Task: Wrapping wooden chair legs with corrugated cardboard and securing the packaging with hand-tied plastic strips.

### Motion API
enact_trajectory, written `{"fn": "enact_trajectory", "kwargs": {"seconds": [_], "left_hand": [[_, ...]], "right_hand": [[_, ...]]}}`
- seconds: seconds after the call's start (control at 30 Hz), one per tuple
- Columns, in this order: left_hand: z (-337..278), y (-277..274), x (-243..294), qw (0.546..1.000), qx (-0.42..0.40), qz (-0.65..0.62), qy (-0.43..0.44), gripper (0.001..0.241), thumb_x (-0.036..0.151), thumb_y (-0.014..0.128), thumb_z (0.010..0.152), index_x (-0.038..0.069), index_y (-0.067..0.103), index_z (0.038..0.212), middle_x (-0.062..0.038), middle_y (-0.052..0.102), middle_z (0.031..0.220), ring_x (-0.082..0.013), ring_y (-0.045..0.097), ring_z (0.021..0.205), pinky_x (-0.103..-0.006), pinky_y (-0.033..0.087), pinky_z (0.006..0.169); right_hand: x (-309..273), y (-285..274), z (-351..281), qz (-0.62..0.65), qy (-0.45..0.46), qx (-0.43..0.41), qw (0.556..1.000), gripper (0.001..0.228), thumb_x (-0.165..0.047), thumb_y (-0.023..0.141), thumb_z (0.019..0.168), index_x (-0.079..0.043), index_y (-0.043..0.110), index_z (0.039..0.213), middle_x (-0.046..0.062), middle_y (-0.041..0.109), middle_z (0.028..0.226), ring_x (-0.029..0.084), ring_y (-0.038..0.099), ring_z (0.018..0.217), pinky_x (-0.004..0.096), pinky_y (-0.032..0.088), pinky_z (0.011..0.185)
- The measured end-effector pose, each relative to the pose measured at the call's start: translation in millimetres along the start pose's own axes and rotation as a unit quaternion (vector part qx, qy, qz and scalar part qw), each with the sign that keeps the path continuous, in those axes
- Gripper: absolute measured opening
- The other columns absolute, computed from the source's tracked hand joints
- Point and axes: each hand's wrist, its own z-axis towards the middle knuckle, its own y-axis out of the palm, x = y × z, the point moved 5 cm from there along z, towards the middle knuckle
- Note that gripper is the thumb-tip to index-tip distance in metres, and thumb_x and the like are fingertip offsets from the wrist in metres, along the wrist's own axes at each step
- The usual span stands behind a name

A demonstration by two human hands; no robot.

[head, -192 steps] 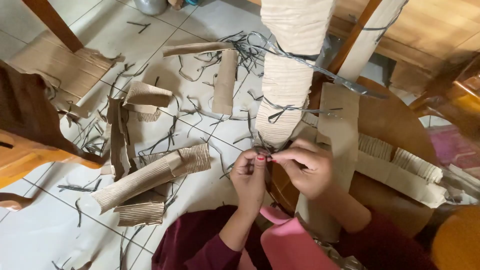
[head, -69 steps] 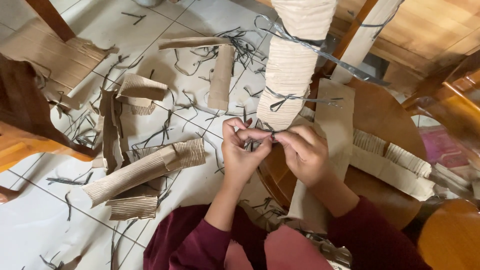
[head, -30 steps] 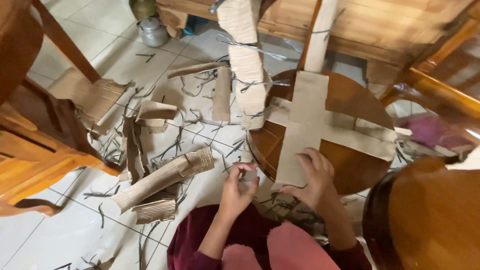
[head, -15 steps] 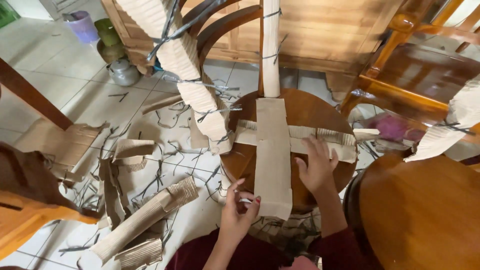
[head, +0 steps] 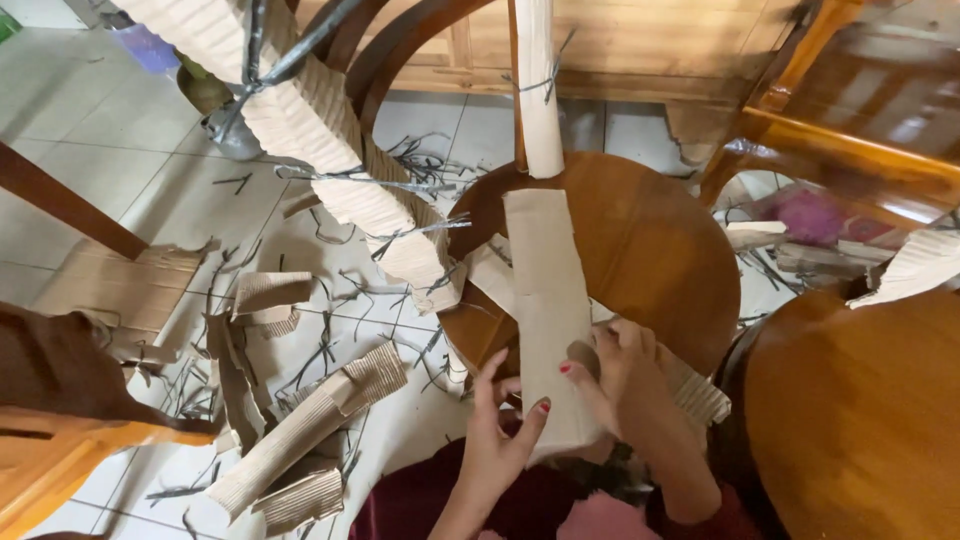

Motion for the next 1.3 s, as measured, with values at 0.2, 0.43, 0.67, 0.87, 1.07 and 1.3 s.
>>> {"fn": "enact_trajectory", "kwargs": {"seconds": [0.2,0.43,0.67,0.87,1.07,1.3], "left_hand": [[-23.7,19.0,5.7,0.995,-0.020,-0.006,0.098,0.095,-0.005,0.057,0.083,0.002,-0.002,0.157,-0.033,0.035,0.154,-0.0397,0.048,0.138,-0.0466,0.044,0.110],[-49.9,21.5,-2.4,0.996,0.025,-0.076,0.034,0.096,0.000,0.070,0.085,0.004,0.007,0.157,-0.028,0.053,0.139,-0.0322,0.064,0.120,-0.0380,0.055,0.099],[-99.7,16.4,7.8,0.998,-0.019,-0.055,0.008,0.095,-0.004,0.073,0.084,0.008,0.022,0.163,-0.023,0.053,0.146,-0.0299,0.053,0.132,-0.0462,0.044,0.112],[-157.7,4.2,-44.8,0.995,-0.101,0.000,0.022,0.098,-0.006,0.071,0.088,0.008,0.009,0.163,-0.026,0.052,0.146,-0.0364,0.051,0.135,-0.0527,0.040,0.113],[-179.9,-11.2,-88.6,0.993,-0.107,-0.037,0.017,0.092,0.003,0.071,0.093,0.004,0.007,0.160,-0.025,0.055,0.146,-0.0368,0.053,0.134,-0.0528,0.042,0.112],[-186.9,-31.6,-168.2,0.996,-0.085,0.002,-0.032,0.063,0.000,0.072,0.091,0.008,0.048,0.149,-0.011,0.068,0.132,-0.0247,0.064,0.123,-0.0472,0.049,0.108]], "right_hand": [[-47.8,-18.7,-53.4,0.004,-0.063,0.020,0.998,0.071,-0.053,0.064,0.086,0.003,0.058,0.130,0.021,0.049,0.137,0.038,0.051,0.115,0.048,0.043,0.095],[-50.8,-50.3,-96.9,0.198,-0.074,0.005,0.977,0.046,-0.022,0.070,0.083,0.008,0.064,0.117,0.020,0.060,0.132,0.035,0.057,0.101,0.041,0.048,0.091],[3.7,2.1,-150.8,0.327,0.033,0.155,0.932,0.071,-0.025,0.084,0.084,-0.001,0.043,0.136,0.019,0.045,0.121,0.036,0.052,0.113,0.046,0.049,0.098],[-9.1,57.7,-214.9,0.592,0.209,0.006,0.778,0.057,-0.016,0.085,0.082,-0.002,0.057,0.130,0.015,0.068,0.113,0.022,0.063,0.104,0.043,0.058,0.094],[-29.0,70.5,-254.6,0.490,0.206,-0.019,0.847,0.022,-0.023,0.081,0.082,-0.007,0.079,0.098,0.015,0.077,0.072,0.018,0.073,0.073,0.039,0.060,0.066],[-13.0,80.2,-263.7,0.292,0.192,-0.028,0.937,0.027,-0.032,0.074,0.088,-0.006,0.076,0.093,0.016,0.072,0.072,0.026,0.072,0.069,0.041,0.055,0.067]]}}
